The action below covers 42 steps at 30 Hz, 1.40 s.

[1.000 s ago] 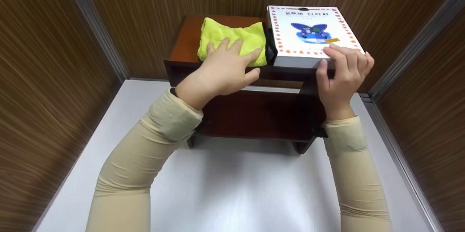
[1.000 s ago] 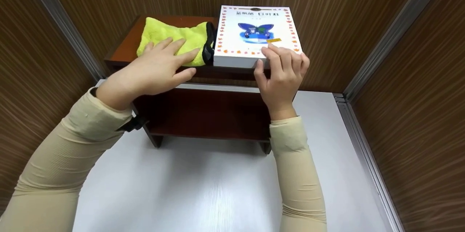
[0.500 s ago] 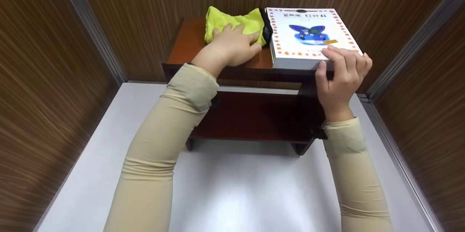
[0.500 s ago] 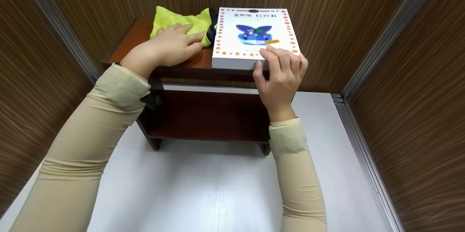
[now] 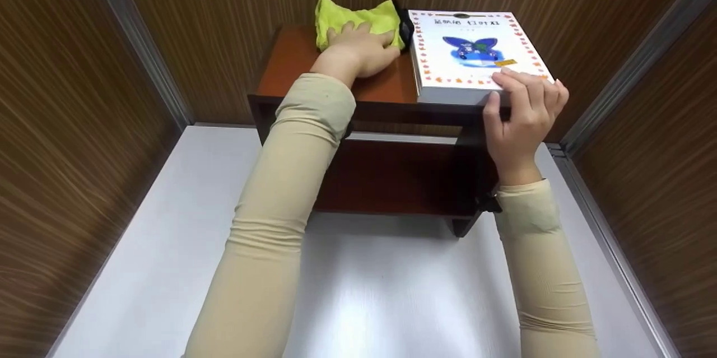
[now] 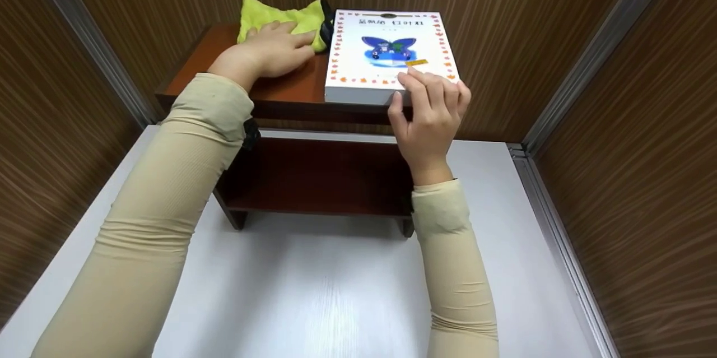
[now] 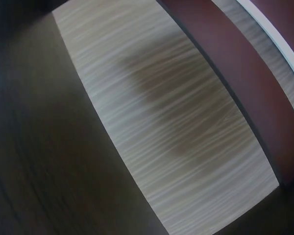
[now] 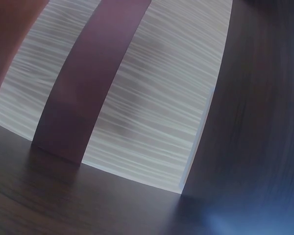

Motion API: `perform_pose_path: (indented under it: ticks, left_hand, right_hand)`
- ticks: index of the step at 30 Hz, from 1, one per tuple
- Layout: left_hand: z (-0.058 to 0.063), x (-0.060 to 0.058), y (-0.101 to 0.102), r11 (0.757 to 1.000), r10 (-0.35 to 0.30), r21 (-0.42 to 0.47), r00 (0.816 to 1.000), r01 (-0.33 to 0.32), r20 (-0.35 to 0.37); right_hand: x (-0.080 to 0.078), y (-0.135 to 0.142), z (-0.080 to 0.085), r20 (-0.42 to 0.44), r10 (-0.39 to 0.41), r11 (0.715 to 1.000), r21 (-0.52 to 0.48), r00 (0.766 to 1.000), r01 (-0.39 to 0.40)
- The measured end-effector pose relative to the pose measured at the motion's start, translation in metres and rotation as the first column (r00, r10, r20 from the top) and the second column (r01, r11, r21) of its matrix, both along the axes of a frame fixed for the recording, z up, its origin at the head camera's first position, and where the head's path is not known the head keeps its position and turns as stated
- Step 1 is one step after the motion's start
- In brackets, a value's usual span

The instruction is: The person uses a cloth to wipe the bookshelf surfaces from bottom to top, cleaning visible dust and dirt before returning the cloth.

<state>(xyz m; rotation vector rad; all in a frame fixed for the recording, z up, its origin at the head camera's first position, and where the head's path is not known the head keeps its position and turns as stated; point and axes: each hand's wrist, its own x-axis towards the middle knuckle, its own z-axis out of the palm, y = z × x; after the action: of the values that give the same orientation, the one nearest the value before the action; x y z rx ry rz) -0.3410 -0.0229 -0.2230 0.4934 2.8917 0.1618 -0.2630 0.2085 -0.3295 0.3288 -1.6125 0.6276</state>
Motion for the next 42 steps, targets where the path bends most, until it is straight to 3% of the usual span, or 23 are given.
perform_pose_path:
  ticks: [7,15,27,42]
  left_hand:
    - [-0.003,0.002,0.000,1.000,0.000,-0.001,1.000,0.000,-0.024]
    - [-0.005,0.016,-0.004,1.000,-0.017,-0.019,0.997,0.016,-0.069]
    - [-0.012,0.057,-0.012,0.995,-0.104,-0.015,0.987,0.103,-0.124]
    - [-0.015,0.102,-0.019,0.987,-0.157,-0.039,0.971,0.153,-0.179]
  right_hand:
    - [-0.001,0.001,-0.001,-0.006,0.000,1.000,0.001,1.000,0.000]
    - [-0.003,0.000,-0.002,-0.004,0.004,1.000,0.000,1.000,-0.004]
    - [0.002,-0.003,0.004,-0.014,0.002,1.000,-0.014,1.000,-0.002]
    - [0.004,-0.005,0.005,-0.001,0.008,1.000,-0.010,1.000,-0.008]
